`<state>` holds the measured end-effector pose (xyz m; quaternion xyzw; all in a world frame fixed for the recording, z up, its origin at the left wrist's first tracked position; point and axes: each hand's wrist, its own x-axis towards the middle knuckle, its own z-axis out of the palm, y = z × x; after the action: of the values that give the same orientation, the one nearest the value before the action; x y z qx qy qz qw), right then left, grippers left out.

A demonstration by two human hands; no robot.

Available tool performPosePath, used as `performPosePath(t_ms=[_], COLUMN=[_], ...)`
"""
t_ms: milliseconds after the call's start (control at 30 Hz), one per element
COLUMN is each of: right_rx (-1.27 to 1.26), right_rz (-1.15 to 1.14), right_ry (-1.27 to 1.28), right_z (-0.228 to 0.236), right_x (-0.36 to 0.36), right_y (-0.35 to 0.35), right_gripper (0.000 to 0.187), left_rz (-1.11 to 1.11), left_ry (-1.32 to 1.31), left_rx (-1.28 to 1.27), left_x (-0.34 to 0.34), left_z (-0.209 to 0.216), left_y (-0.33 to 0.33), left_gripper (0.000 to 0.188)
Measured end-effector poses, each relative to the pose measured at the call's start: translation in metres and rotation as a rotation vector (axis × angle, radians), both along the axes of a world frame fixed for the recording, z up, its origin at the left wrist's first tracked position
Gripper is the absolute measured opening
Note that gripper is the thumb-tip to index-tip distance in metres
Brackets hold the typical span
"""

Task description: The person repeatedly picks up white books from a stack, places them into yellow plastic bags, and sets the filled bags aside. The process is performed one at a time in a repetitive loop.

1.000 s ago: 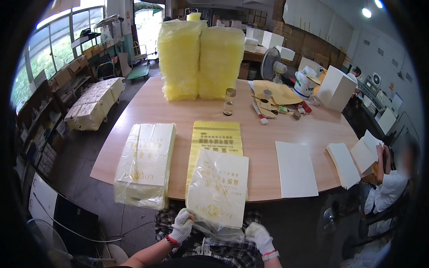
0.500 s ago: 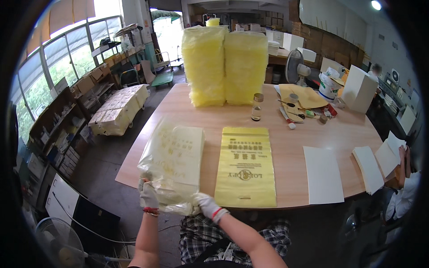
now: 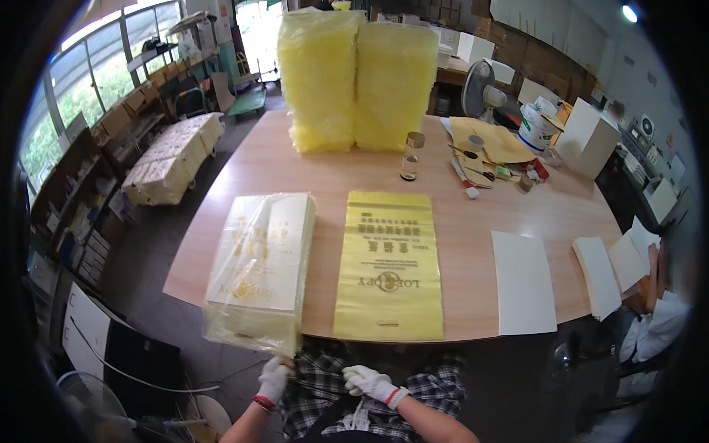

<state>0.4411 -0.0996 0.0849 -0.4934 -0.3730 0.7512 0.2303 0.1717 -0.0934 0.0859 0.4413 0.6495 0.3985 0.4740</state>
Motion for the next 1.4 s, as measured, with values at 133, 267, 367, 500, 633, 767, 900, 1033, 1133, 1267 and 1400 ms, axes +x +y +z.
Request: performPosePath(t_ms=[133,267,367,500,633,767,900,1033,1133,1267,1400], right_rx=[-0.033,-0.029,-0.009,0.024,0.097,0.089,0.495,1.084,1.414,1.371,0.892], right_rz=[-0.372,-0.531,-0.534,-0.465,-0.55,-0.796,-0.69,-0.459,-0.734,-0.463,-0.217], right_ry=[-0.077,-0.163,-0.153,-0.076,0.085,0.246,-0.543,-1.237,-1.176,-0.468,-1.081], right_z=[-0.006,0.003,0.01,0.027,0.021,0.063,0.052,0.021,0.1,0.101,0.038], right_x=[0.072,0.095,0.096,0.092,0.08,0.059,0.086,0.139,0.102,0.069,0.061], right_y=[-0.031,-0.046,-0.047,-0.025,0.031,0.1,0.113,0.078,0.071,0.125,0.147], right_gripper=[0.033,0.036,0.036,0.037,0.033,0.03,0.031,0.03,0.039,0.032,0.039], left_rz=[-0.637,-0.509,-0.604,-0.749,-0.852,-0.947,-0.382,-0.25,-0.363,-0.428,-0.554], left_ry=[0.118,0.661,0.872,0.764,0.671,0.704,-0.121,-0.457,-0.295,-0.374,-0.145], left_rx=[0.597,0.66,0.644,0.541,0.54,0.668,0.235,0.037,0.047,0.226,0.441], left_x=[0.115,0.192,0.205,0.201,0.202,0.202,0.203,0.193,0.212,0.227,0.219], left_z=[0.07,0.055,0.029,0.029,0.043,0.058,0.082,0.093,0.105,0.121,0.179], left_y=[0.054,0.106,0.136,0.154,0.17,0.177,0.203,0.218,0.205,0.185,0.168], left_gripper=[0.014,0.017,0.015,0.009,0.008,0.012,0.017,0.02,0.014,0.02,0.016])
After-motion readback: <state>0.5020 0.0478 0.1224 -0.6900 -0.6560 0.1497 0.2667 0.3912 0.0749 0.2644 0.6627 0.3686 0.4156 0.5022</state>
